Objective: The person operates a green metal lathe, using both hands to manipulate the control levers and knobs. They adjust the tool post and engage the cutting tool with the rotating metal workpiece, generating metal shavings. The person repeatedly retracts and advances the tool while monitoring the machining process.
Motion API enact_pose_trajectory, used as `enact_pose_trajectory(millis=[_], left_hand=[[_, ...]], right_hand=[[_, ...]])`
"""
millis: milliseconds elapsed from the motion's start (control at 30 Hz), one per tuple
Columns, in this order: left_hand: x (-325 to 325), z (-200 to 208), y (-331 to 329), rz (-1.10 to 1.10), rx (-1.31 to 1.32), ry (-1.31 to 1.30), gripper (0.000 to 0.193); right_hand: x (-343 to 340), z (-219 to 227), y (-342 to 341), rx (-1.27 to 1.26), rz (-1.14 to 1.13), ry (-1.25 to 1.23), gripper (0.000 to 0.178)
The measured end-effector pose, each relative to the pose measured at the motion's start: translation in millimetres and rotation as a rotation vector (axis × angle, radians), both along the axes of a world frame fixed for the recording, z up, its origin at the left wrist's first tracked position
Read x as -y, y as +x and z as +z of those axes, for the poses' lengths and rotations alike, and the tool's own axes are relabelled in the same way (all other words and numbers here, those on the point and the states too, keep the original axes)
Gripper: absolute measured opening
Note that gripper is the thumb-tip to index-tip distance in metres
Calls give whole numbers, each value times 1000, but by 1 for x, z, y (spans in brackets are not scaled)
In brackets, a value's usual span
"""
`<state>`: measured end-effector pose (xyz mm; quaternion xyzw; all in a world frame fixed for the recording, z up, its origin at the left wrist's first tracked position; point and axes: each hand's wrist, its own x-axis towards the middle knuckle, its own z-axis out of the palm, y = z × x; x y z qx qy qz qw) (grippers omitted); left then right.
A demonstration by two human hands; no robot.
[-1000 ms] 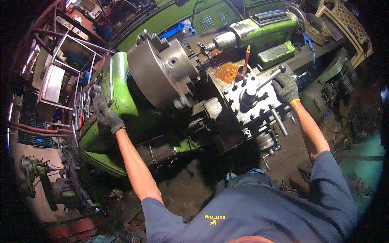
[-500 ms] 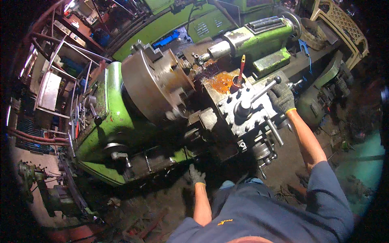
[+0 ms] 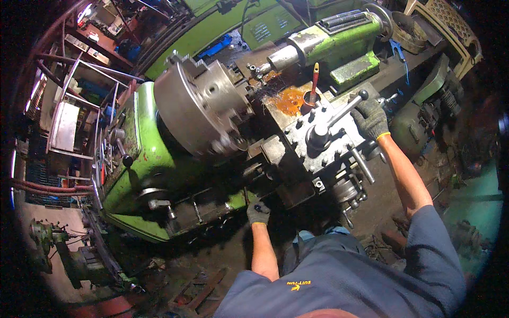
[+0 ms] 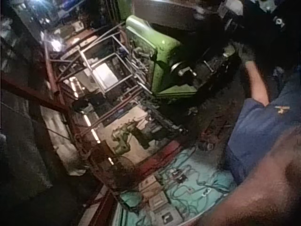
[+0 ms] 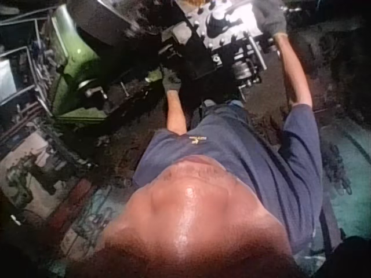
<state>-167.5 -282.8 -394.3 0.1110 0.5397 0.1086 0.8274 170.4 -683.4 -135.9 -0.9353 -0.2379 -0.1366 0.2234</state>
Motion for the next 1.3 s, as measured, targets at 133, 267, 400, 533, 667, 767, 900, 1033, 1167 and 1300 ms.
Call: enact_pose_trajectory(millis=[133,267,400,533,667,767,900,1033,1167,1300], left_hand=[[-48,9,-20,-242,-183,192,10],[-69,8,-15,-272,-235,134,9],[-63,11,-7,-289,-233,140,12],[-69,4,-8,-295,-261,143,16],[-70,3,-4,-236,-352,179,17],[-64,17,-3,-358,-319,219,18],[-68,15,-7,-318,-307,171,18],[-64,17,-5,-344,-282,207,17],[-70,8,-14,-346,-242,194,18],[-69,7,-10,-361,-271,201,18]], right_hand=[[3,-4,3,37,17,39,29],[2,-9,4,33,17,46,30],[7,-14,6,20,8,48,29],[6,-14,6,-4,-3,54,28],[5,-16,7,37,6,57,28],[5,-12,4,41,-12,39,28],[5,-12,5,36,-7,27,28],[3,-9,5,37,-3,26,28],[1,-5,3,10,12,53,27],[3,-8,4,45,20,59,27]])
